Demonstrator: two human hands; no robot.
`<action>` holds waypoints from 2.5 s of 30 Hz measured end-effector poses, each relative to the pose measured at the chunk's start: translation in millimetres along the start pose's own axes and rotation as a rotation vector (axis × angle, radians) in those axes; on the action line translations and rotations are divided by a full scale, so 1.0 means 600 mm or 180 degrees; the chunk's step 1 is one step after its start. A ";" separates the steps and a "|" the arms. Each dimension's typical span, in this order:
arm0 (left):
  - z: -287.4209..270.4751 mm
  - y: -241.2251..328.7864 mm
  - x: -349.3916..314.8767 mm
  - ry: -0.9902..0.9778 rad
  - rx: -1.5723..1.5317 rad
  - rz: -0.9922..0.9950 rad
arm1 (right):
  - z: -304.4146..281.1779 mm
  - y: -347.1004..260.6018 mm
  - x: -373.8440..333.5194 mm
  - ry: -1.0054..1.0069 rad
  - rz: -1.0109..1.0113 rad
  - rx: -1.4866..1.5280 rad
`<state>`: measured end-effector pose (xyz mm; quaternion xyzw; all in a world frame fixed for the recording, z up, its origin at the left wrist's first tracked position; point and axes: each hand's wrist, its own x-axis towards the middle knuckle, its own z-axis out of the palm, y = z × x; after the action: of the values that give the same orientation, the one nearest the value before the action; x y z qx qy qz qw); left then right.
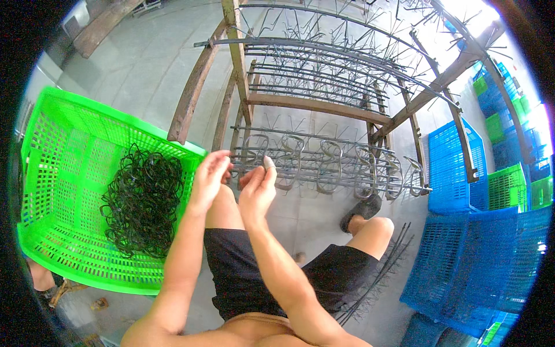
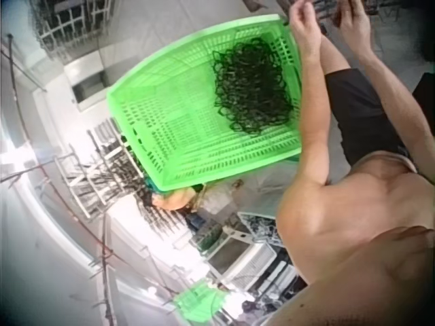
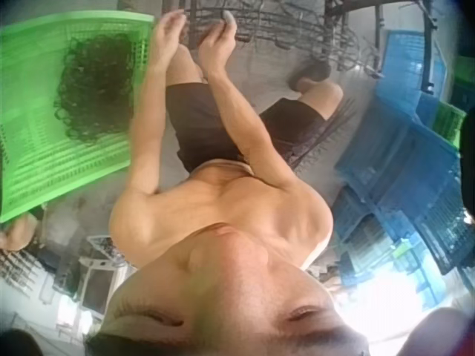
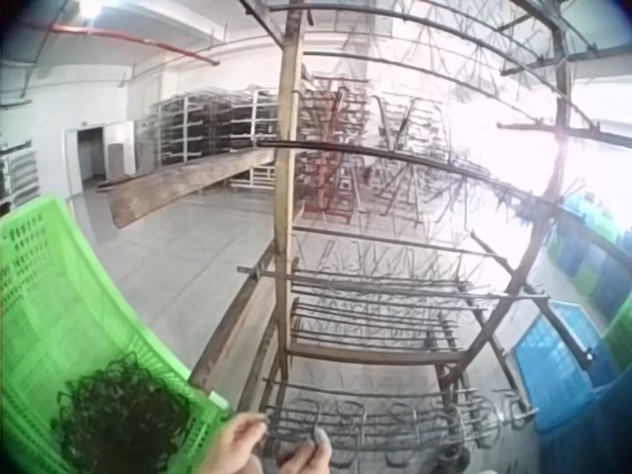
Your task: The person sits on the floor and repeatedly picks up black wire loops from a green basket. They bend the loops into a U-shape and hang them onto horizontal metal rods of a wooden rack. The person continues this process, filling the rack with wire hoops.
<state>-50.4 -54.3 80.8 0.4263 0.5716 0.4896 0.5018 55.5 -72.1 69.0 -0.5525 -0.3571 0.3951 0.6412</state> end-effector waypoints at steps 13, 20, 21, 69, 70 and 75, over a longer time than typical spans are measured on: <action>0.025 -0.020 0.003 0.0057 -0.0723 -0.0069 | 0.040 -0.001 0.017 0.0500 0.0289 -0.0051; 0.026 -0.024 0.001 0.0070 -0.0708 -0.0012 | 0.041 -0.004 0.017 0.0436 0.0424 0.0215; 0.026 -0.026 0.002 0.0056 -0.0722 -0.0012 | 0.040 -0.005 0.017 0.0375 0.0423 0.0235; -0.332 -0.164 -0.066 0.1103 0.4260 -0.1395 | -0.203 0.108 -0.144 -0.2574 0.1019 -0.2290; -0.343 -0.197 -0.056 0.0769 0.4268 -0.1515 | -0.204 0.111 -0.142 -0.2614 0.1046 -0.2317; -0.361 -0.239 -0.029 0.0400 0.4244 -0.1594 | -0.189 0.077 -0.134 -0.2717 0.0813 -0.2286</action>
<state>-262.3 -122.5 -54.7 0.4692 0.8578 -0.0704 0.1978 117.2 -189.3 6.3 -0.5659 -0.6266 0.5115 0.1594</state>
